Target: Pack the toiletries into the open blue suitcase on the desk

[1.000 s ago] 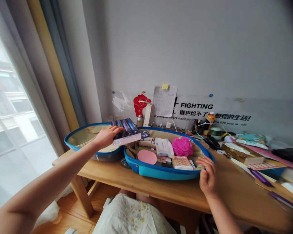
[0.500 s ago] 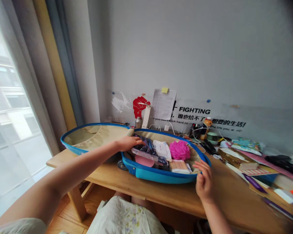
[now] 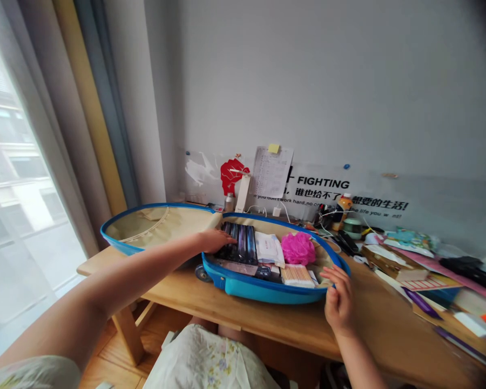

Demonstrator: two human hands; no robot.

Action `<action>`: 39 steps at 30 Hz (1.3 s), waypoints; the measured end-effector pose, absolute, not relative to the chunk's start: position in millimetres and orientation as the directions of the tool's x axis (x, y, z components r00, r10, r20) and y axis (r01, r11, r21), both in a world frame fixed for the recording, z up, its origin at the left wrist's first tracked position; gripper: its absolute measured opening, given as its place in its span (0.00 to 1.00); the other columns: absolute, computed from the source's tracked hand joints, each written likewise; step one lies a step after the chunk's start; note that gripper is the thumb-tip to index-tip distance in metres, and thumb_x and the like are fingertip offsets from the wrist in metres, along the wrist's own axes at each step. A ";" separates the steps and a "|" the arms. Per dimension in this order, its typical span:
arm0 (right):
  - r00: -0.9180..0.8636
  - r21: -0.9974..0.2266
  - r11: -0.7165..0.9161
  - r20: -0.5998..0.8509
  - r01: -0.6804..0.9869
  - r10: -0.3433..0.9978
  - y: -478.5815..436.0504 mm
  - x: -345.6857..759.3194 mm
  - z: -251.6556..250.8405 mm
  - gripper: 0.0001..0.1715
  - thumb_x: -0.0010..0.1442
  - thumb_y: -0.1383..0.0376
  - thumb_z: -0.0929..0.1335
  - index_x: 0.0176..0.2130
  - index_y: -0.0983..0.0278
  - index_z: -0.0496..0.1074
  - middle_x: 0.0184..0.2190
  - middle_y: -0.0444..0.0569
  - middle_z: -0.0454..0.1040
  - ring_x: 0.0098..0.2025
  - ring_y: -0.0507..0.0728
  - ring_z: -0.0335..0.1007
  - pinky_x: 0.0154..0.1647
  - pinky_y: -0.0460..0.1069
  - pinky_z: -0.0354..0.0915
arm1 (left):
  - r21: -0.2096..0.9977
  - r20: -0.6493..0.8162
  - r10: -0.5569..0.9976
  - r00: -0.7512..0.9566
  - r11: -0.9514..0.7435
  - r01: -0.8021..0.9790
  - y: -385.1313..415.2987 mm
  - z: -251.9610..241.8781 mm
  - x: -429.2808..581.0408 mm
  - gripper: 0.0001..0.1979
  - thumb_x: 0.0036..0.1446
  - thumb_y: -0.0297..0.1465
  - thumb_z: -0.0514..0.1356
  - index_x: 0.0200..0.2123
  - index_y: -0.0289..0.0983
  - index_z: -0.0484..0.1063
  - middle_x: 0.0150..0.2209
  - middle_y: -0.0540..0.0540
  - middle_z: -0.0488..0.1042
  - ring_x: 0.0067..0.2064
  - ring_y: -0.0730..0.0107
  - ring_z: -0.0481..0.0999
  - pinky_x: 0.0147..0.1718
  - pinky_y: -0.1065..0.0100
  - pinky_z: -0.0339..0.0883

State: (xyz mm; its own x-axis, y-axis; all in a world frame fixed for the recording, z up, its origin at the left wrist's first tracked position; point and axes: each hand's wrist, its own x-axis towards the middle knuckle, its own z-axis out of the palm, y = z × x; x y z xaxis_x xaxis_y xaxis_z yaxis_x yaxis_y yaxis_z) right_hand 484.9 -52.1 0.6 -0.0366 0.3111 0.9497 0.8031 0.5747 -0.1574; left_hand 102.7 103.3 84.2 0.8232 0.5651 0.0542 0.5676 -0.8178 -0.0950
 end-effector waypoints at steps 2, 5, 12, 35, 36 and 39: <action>-0.024 -0.170 0.577 0.949 0.799 0.313 -52.2 484.6 0.5 0.20 0.68 0.56 0.56 0.43 0.62 0.71 0.44 0.56 0.73 0.55 0.65 0.66 0.54 0.65 0.63 | -0.086 0.023 0.595 0.803 -0.799 0.595 103.0 82.8 103.3 0.34 0.46 0.20 0.60 0.59 0.41 0.66 0.54 0.42 0.74 0.52 0.62 0.74 0.53 0.63 0.65; -0.020 -0.168 0.568 0.951 0.806 0.310 -52.3 484.1 1.0 0.21 0.68 0.55 0.56 0.42 0.62 0.71 0.43 0.56 0.73 0.54 0.65 0.67 0.54 0.65 0.64 | -0.057 0.026 0.631 0.776 -0.774 0.631 99.0 86.3 105.5 0.33 0.47 0.20 0.58 0.58 0.43 0.67 0.54 0.42 0.74 0.52 0.61 0.75 0.55 0.58 0.64; -0.034 -0.145 0.574 0.957 0.806 0.290 -51.3 485.6 1.0 0.20 0.68 0.57 0.56 0.44 0.63 0.71 0.43 0.57 0.73 0.55 0.66 0.67 0.54 0.66 0.63 | 0.096 0.333 0.707 0.624 -0.684 0.724 52.8 97.4 78.5 0.25 0.64 0.27 0.45 0.64 0.40 0.59 0.63 0.40 0.65 0.63 0.63 0.65 0.62 0.55 0.56; -0.133 -0.049 0.421 0.910 0.906 0.392 -59.6 511.8 9.2 0.27 0.67 0.51 0.54 0.37 0.60 0.74 0.35 0.52 0.77 0.47 0.63 0.73 0.49 0.59 0.64 | 0.163 0.631 0.748 0.204 -0.385 0.908 -19.2 31.3 -42.4 0.16 0.64 0.38 0.49 0.40 0.46 0.77 0.41 0.46 0.79 0.47 0.61 0.74 0.59 0.51 0.52; -0.125 -0.058 0.422 0.911 0.905 0.393 -59.9 515.4 9.8 0.27 0.67 0.50 0.54 0.36 0.60 0.74 0.34 0.52 0.77 0.46 0.63 0.73 0.49 0.59 0.64 | 0.166 0.635 0.745 0.204 -0.390 0.906 -19.9 31.1 -38.4 0.16 0.64 0.38 0.49 0.40 0.46 0.77 0.41 0.46 0.79 0.47 0.61 0.73 0.59 0.51 0.51; -0.099 -0.079 0.415 0.915 0.906 0.391 -63.2 530.6 12.9 0.30 0.67 0.49 0.53 0.34 0.60 0.74 0.33 0.53 0.77 0.46 0.64 0.74 0.48 0.59 0.65 | 0.169 0.638 0.737 0.223 -0.416 0.893 -24.0 30.3 -19.8 0.15 0.65 0.37 0.50 0.41 0.46 0.76 0.41 0.47 0.79 0.47 0.61 0.73 0.58 0.51 0.51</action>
